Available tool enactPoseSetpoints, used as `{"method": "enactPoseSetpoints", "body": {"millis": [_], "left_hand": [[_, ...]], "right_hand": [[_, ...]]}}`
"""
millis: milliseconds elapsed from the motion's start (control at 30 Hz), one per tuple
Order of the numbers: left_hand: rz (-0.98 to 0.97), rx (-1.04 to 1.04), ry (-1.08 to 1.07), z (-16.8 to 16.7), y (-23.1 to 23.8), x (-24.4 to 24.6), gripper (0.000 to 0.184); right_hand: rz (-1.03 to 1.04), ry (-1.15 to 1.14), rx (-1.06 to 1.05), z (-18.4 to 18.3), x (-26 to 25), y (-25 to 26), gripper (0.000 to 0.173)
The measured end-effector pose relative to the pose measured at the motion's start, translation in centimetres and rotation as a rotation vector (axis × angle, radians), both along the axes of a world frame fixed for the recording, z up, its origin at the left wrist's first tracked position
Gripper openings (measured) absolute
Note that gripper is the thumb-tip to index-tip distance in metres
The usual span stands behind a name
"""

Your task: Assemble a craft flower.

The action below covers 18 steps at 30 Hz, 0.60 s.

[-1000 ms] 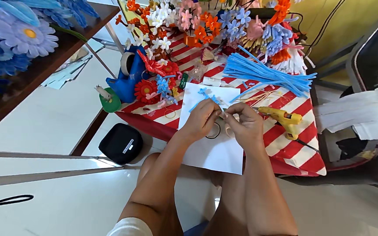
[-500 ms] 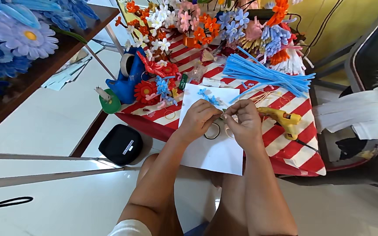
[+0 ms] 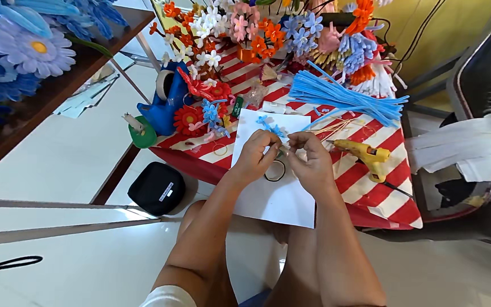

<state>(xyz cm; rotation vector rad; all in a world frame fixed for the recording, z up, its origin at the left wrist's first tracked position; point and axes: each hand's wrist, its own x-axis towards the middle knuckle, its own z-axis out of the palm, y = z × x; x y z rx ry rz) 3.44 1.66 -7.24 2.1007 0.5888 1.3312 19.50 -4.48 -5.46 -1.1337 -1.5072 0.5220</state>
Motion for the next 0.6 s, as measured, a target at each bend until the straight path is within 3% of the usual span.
{"method": "enactPoseSetpoints", "body": {"millis": [300,600], "left_hand": [[0.005,0.050,0.050,-0.13,0.00,0.10,0.015],[0.026,0.031,0.023,-0.04,0.05,0.09,0.017]], "right_hand": [[-0.096,-0.150,0.102,-0.23,-0.30,0.24,0.013],[-0.193,-0.315,0.157,-0.32,-0.96,0.30,0.014]]}}
